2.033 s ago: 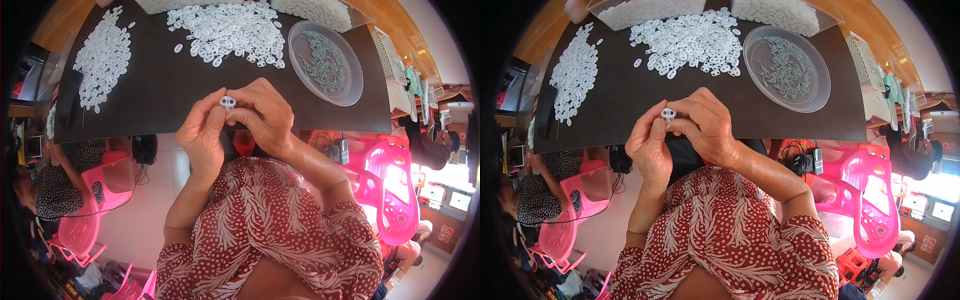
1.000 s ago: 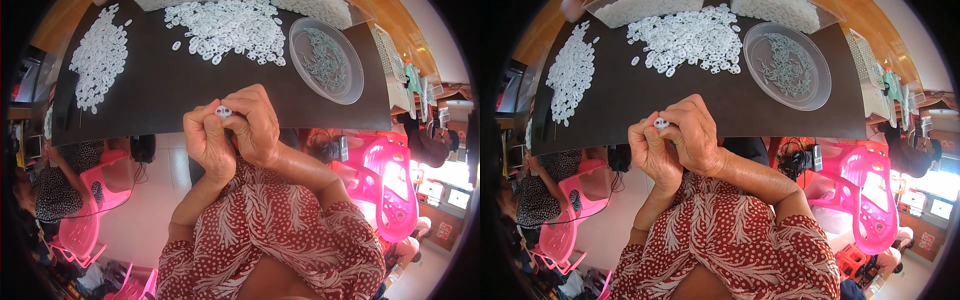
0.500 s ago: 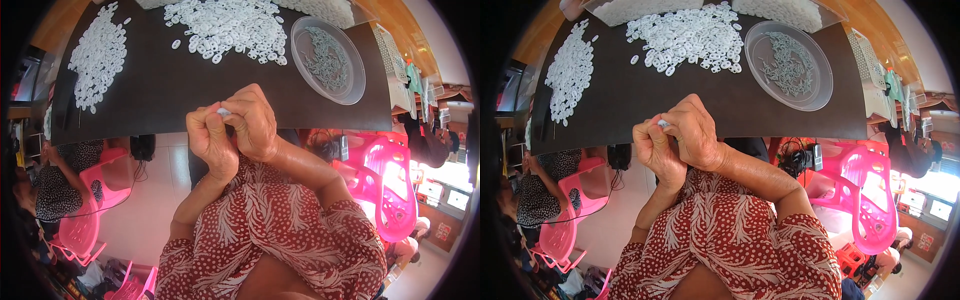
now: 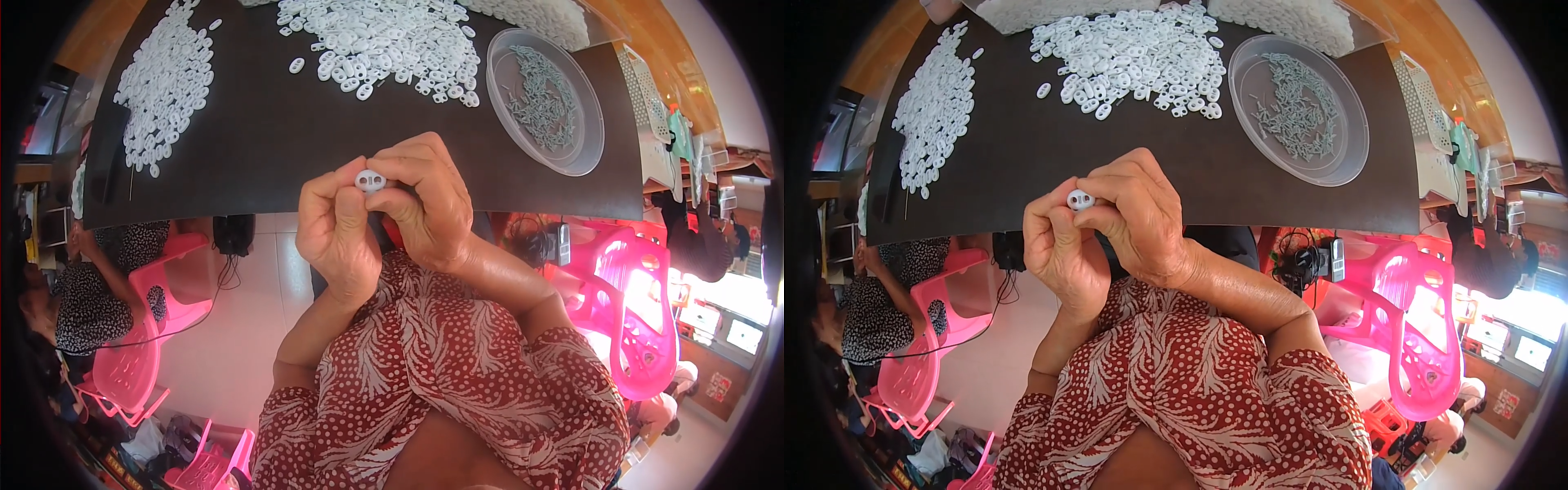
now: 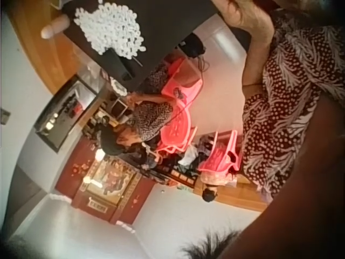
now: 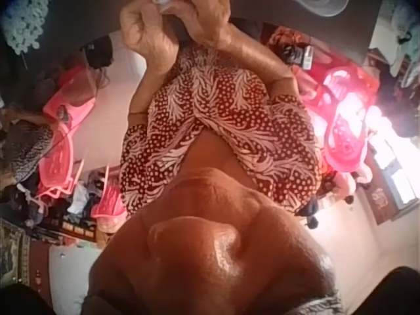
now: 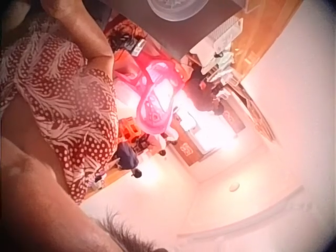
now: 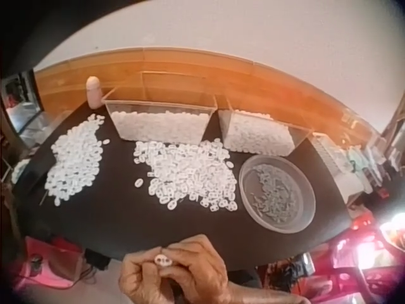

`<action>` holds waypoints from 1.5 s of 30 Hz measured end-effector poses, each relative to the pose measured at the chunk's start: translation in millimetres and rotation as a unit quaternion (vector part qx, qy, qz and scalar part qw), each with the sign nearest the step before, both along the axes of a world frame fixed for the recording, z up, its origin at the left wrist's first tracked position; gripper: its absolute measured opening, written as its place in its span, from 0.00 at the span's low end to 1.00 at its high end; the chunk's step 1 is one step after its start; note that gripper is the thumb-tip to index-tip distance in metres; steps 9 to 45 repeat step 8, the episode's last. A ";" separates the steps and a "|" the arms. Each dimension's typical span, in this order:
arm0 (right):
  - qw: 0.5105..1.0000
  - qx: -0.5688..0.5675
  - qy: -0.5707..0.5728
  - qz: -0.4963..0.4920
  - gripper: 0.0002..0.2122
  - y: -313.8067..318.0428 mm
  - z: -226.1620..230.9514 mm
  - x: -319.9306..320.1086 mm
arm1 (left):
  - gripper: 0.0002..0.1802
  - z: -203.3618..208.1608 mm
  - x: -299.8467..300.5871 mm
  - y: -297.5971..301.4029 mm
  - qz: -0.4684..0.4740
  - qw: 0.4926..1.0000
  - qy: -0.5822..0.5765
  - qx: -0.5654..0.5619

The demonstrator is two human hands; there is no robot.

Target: Manually inserting small metal components into white plastic parts at an assembly table.

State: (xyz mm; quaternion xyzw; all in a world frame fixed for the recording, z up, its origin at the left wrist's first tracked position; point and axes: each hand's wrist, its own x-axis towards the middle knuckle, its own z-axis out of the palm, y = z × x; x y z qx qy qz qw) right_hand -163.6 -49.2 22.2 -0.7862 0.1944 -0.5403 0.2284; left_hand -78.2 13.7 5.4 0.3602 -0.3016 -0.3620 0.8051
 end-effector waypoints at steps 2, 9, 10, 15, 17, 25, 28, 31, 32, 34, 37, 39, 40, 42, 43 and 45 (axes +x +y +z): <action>1.000 -0.009 -0.006 -0.001 0.14 2.2 -1.5 1.3 | 0.15 -5.2 -1.8 -0.2 0.032 0.997 -0.059 -0.029; 0.999 -0.039 -0.009 -0.014 0.14 4.6 -7.3 5.8 | 0.15 -10.1 -3.6 1.5 0.054 0.995 -0.079 -0.038; 0.999 -0.039 -0.009 -0.014 0.14 4.6 -7.3 5.8 | 0.15 -10.1 -3.6 1.5 0.054 0.995 -0.079 -0.038; 0.999 -0.039 -0.009 -0.014 0.14 4.6 -7.3 5.8 | 0.15 -10.1 -3.6 1.5 0.054 0.995 -0.079 -0.038; 0.999 -0.039 -0.009 -0.014 0.14 4.6 -7.3 5.8 | 0.15 -10.1 -3.6 1.5 0.054 0.995 -0.079 -0.038; 0.999 -0.039 -0.009 -0.014 0.14 4.6 -7.3 5.8 | 0.15 -10.1 -3.6 1.5 0.054 0.995 -0.079 -0.038; 0.999 -0.039 -0.009 -0.014 0.14 4.6 -7.3 5.8 | 0.15 -10.1 -3.6 1.5 0.054 0.995 -0.079 -0.038; 0.999 -0.039 -0.009 -0.014 0.14 4.6 -7.3 5.8 | 0.15 -10.1 -3.6 1.5 0.054 0.995 -0.079 -0.038; 0.999 -0.039 -0.009 -0.014 0.14 4.6 -7.3 5.8 | 0.15 -10.1 -3.6 1.5 0.054 0.995 -0.079 -0.038; 0.999 -0.039 -0.009 -0.014 0.14 4.6 -7.3 5.8 | 0.15 -10.1 -3.6 1.5 0.054 0.995 -0.079 -0.038; 0.999 -0.039 -0.009 -0.014 0.14 4.6 -7.3 5.8 | 0.15 -10.1 -3.6 1.5 0.054 0.995 -0.079 -0.038; 0.999 -0.039 -0.009 -0.014 0.14 4.6 -7.3 5.8 | 0.15 -10.1 -3.6 1.5 0.054 0.995 -0.079 -0.038; 0.999 -0.039 -0.009 -0.014 0.14 4.6 -7.3 5.8 | 0.15 -10.1 -3.6 1.5 0.054 0.995 -0.079 -0.038; 0.999 -0.039 -0.009 -0.014 0.14 4.6 -7.3 5.8 | 0.15 -10.1 -3.6 1.5 0.054 0.995 -0.079 -0.038; 0.999 -0.039 -0.009 -0.014 0.14 4.6 -7.3 5.8 | 0.15 -10.1 -3.6 1.5 0.054 0.995 -0.079 -0.038; 0.999 -0.039 -0.009 -0.014 0.14 4.6 -7.3 5.8 | 0.15 -10.1 -3.6 1.5 0.054 0.995 -0.079 -0.038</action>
